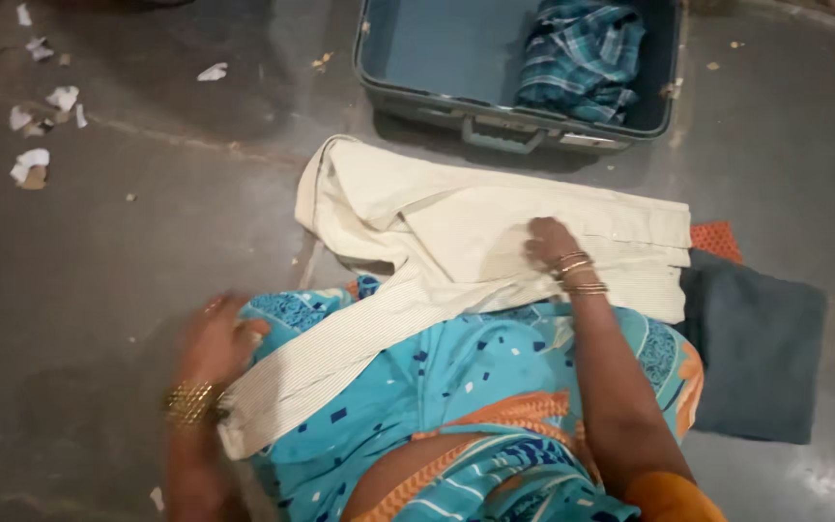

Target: The person folds a blue plaid shirt and places it into an open suitcase. Then the person unfolds and refolds a cream-colored shirt on their lap.

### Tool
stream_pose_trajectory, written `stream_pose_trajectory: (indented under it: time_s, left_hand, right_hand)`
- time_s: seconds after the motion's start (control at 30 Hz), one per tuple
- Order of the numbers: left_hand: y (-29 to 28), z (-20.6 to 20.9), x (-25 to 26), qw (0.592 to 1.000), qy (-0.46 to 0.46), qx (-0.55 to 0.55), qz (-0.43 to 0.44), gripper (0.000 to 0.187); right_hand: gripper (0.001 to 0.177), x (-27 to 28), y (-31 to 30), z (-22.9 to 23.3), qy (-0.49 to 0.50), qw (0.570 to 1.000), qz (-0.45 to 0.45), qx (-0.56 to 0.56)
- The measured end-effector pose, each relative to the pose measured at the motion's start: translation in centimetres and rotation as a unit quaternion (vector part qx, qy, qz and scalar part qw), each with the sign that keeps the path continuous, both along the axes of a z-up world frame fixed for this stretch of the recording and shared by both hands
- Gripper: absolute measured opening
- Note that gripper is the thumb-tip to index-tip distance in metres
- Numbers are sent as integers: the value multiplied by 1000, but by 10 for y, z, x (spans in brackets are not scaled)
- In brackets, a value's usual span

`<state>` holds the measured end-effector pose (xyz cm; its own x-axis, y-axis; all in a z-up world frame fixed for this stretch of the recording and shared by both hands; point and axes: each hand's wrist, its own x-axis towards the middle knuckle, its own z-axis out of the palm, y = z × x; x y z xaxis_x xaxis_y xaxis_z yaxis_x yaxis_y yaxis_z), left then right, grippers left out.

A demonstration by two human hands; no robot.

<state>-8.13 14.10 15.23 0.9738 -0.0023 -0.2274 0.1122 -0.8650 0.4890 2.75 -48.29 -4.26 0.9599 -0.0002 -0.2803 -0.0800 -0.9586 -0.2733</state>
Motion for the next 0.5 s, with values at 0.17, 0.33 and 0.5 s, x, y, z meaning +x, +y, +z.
stream_pose_trajectory:
  time_s: [0.17, 0.33, 0.5]
  left_hand:
    - [-109, -57, 107, 991, -21, 6, -133, 51]
    - [-175, -130, 184, 982, 3, 74, -171, 83]
    - [-212, -169, 202, 969, 24, 156, -188, 81]
  right_hand:
    - [100, -11, -66, 22, 37, 969, -199, -141]
    - [114, -14, -99, 41, 67, 968, -220, -97]
    - [119, 5, -104, 45, 96, 980, -156, -81]
